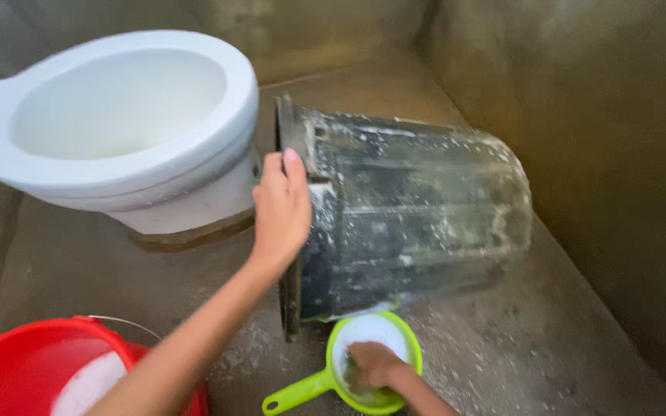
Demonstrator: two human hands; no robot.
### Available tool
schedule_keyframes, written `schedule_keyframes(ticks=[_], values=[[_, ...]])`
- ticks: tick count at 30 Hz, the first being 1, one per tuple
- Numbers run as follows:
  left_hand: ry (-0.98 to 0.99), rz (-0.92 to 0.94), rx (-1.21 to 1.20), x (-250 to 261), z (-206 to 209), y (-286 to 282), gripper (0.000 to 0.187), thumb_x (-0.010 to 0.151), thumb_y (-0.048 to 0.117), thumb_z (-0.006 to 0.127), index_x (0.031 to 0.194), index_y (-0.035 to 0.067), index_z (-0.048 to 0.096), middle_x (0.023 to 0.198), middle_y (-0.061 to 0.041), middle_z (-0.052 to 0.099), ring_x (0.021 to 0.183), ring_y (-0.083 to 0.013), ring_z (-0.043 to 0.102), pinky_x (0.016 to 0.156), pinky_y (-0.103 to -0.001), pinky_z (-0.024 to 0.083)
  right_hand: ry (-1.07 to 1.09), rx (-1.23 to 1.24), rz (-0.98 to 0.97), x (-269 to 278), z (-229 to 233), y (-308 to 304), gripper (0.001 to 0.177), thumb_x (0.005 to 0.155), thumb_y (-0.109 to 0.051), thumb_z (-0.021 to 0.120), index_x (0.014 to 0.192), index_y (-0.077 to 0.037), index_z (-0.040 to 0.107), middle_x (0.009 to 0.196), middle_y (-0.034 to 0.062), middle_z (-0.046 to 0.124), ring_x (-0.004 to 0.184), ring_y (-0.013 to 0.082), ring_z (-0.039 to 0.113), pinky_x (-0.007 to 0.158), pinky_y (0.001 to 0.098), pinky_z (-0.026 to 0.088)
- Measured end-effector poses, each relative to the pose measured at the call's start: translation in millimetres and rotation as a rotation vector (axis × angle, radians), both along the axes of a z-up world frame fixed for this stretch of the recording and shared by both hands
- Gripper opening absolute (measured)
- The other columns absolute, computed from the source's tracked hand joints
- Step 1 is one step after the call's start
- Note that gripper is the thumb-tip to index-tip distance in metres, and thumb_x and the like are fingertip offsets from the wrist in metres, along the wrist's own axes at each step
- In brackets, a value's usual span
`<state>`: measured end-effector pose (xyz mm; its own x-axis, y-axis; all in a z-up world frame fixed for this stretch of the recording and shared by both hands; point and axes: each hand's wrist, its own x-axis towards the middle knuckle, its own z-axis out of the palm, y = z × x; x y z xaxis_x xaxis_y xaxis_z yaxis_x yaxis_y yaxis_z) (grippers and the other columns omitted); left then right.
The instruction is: The person scrubs the exterior of a large black plastic container with a green brush and soapy water. They repeatedly dip the brush into a red bucket and a green scoop to apply soap, scrubbing the container's surface thoroughly.
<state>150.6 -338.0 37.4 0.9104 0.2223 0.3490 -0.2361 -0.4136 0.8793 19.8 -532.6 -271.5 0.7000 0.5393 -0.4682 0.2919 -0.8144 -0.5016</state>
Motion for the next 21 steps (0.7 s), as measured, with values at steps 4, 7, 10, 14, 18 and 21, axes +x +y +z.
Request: schedule_keyframes(ticks=[4,7,10,14,18,21], values=[[-0.024,0.007,0.007,-0.1,1.2,-0.7,0.044,0.108,0.038,0.037,0.107,-0.001,0.057,0.080,-0.027,0.067,0.081,-0.0488,0.066,0.074,-0.055,0.047,0.146,-0.120,-0.316,5.6,-23.5,-15.2,0.090,0.075,-0.052,0.080,0.145,-0.007,0.047,0.141,0.0178,0.059,0.132,0.0307,0.056,0.113,0.0395,0.043],[0.000,0.002,0.017,-8.4,-4.5,-2.7,0.043,0.110,0.038,0.037,0.107,0.000,0.056,0.083,-0.027,0.066,0.083,-0.0516,0.062,0.075,-0.057,0.045,0.169,-0.177,-0.307,-16.9,-34.3,-15.3,0.093,0.074,-0.053,0.080,0.146,-0.005,0.045,0.140,0.0201,0.060,0.131,0.0327,0.057,0.112,0.0399,0.044],[0.010,0.013,0.022,-5.2,4.0,0.0,0.042,0.110,0.038,0.036,0.108,0.001,0.055,0.084,-0.027,0.065,0.083,-0.0520,0.062,0.074,-0.057,0.044,0.246,-0.021,-0.391,-5.8,-30.2,-3.9,0.104,0.073,-0.054,0.086,0.149,-0.002,0.038,0.144,0.0222,0.054,0.134,0.0332,0.054,0.113,0.0385,0.043],[0.080,0.006,-0.046,-12.9,2.7,-2.8,0.042,0.108,0.039,0.036,0.107,0.001,0.055,0.081,-0.028,0.063,0.081,-0.0511,0.063,0.073,-0.056,0.047,0.271,0.034,-0.590,-15.5,15.1,-19.6,0.098,0.072,-0.053,0.086,0.147,-0.005,0.045,0.142,0.0198,0.060,0.132,0.0298,0.058,0.111,0.0366,0.047],[0.041,0.002,-0.018,-4.0,-6.9,1.2,0.041,0.107,0.036,0.037,0.107,0.001,0.057,0.086,-0.028,0.065,0.084,-0.0515,0.063,0.074,-0.057,0.046,0.236,0.286,-0.821,-24.4,118.4,-32.1,0.070,0.076,-0.038,0.084,0.134,-0.011,0.057,0.123,0.0182,0.073,0.111,0.0312,0.071,0.094,0.0388,0.057],[0.029,0.051,0.056,-3.8,-7.2,1.5,0.042,0.108,0.037,0.038,0.106,0.001,0.059,0.086,-0.028,0.067,0.087,-0.0517,0.063,0.079,-0.058,0.044,0.221,0.351,-1.035,-43.0,220.4,-34.4,0.059,0.083,-0.021,0.081,0.137,-0.015,0.057,0.116,0.0185,0.077,0.101,0.0339,0.076,0.083,0.0439,0.062]])
